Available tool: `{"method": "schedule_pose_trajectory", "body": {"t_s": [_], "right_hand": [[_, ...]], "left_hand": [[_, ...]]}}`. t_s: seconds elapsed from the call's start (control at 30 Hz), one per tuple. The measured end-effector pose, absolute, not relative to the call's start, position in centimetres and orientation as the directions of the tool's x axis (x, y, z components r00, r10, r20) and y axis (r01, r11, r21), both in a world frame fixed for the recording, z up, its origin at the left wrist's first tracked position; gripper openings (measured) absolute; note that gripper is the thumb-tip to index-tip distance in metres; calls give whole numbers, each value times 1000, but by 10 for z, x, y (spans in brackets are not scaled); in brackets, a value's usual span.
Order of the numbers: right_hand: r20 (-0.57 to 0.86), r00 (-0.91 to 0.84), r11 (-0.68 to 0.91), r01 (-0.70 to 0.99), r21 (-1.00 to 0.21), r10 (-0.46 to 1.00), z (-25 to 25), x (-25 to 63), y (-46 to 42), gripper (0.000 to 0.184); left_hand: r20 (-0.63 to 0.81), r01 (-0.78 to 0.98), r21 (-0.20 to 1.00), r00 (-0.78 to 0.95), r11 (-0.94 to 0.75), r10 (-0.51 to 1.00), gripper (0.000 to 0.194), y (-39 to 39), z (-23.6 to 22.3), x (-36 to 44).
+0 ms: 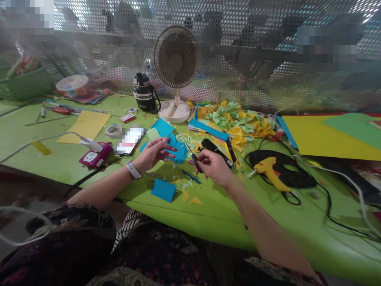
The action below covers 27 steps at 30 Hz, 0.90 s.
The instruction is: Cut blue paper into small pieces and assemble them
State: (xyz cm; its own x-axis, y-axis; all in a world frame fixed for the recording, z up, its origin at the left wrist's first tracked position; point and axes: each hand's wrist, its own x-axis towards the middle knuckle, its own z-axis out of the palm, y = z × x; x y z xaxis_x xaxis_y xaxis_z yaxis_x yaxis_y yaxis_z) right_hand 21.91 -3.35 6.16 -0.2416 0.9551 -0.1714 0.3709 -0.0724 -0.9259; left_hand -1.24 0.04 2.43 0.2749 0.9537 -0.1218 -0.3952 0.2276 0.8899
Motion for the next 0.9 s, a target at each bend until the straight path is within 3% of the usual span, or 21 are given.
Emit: {"method": "schedule_pose_trajectory", "body": {"t_s": [0.17, 0.37, 0.5, 0.73, 0.9], "right_hand": [[-185, -254, -68, 410, -909, 949, 65, 222, -31, 60], [-161, -255, -34, 439, -898, 954, 68, 231, -28, 59], [-149, -265, 19, 542, -840, 953, 66, 240, -26, 55], [-185, -381, 265, 850, -456, 906, 57, 244, -23, 14], [-182, -491, 440, 860, -259, 852, 50, 235, -28, 15]], "left_hand": [[-241, -435, 843, 218, 315, 946, 29, 3, 29, -11], [-229, -472, 815, 270, 336, 935, 17, 5, 24, -12], [-183, -465, 831, 289, 305, 940, 12, 6, 19, -14], [-80, -339, 925, 266, 171, 961, 34, 4, 16, -16], [-37, -274, 955, 275, 116, 961, 33, 2, 14, -14]]}}
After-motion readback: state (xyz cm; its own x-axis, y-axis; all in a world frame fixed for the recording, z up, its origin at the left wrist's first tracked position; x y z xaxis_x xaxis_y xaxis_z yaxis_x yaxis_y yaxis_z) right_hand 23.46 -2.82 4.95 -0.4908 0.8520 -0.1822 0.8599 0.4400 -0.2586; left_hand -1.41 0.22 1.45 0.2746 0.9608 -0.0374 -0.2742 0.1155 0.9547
